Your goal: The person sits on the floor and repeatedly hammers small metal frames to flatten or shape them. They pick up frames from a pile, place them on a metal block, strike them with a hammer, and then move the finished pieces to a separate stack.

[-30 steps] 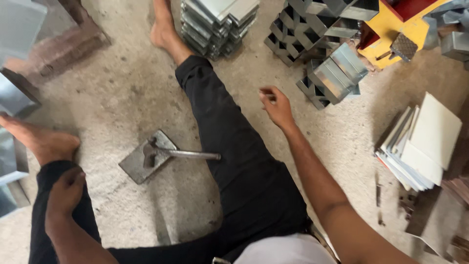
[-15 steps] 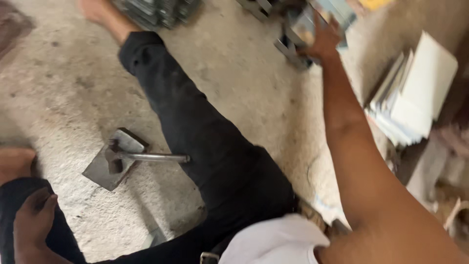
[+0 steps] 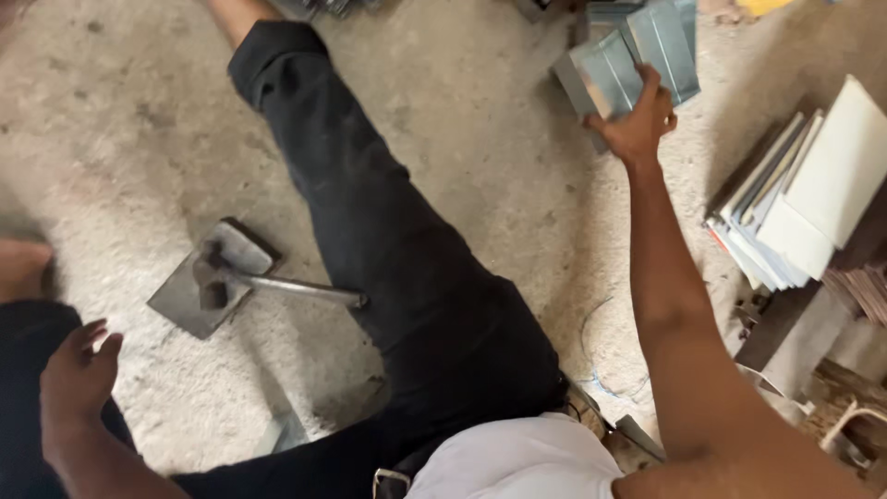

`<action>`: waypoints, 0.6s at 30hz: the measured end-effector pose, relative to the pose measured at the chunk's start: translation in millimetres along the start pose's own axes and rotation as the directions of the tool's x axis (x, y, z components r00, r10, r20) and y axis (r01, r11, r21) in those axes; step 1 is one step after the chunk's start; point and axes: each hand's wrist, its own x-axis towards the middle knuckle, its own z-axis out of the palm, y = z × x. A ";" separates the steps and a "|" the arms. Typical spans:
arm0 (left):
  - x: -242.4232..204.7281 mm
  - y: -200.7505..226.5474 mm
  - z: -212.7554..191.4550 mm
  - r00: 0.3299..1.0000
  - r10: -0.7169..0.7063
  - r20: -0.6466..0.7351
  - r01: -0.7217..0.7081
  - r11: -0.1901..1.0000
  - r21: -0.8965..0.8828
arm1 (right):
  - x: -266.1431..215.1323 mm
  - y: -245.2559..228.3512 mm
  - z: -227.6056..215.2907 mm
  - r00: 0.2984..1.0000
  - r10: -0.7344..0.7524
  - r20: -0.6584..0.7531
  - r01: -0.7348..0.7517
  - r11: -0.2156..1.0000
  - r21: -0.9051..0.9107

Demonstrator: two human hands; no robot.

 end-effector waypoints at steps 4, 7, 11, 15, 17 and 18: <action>-7.9 17.7 -7.9 0.999 -0.011 -0.040 0.012 1.000 0.019 | -115.1 -54.3 3.9 0.966 -0.238 -0.098 0.242 0.970 0.030; -15.1 30.3 -13.1 0.992 -0.118 0.032 0.120 0.992 -0.040 | -173.1 -108.3 27.7 0.977 -0.214 -0.018 0.215 0.970 0.115; -14.0 28.6 -8.6 1.000 -0.011 0.024 0.012 0.998 -0.066 | -193.6 -167.0 78.4 0.983 -0.139 0.122 0.123 0.984 0.125; -13.3 4.7 0.4 1.000 -0.021 0.005 0.021 0.995 -0.097 | -203.9 -170.2 97.5 0.954 -0.107 0.279 0.100 0.994 0.038; -5.1 -6.5 3.7 1.000 0.003 0.018 -0.001 0.997 -0.073 | -185.6 -155.4 93.7 0.961 -0.118 0.250 0.120 0.993 0.006; -0.8 -12.3 4.9 1.000 0.006 0.024 -0.005 0.998 -0.056 | -178.5 -147.4 93.4 0.962 -0.126 0.243 0.132 0.991 -0.007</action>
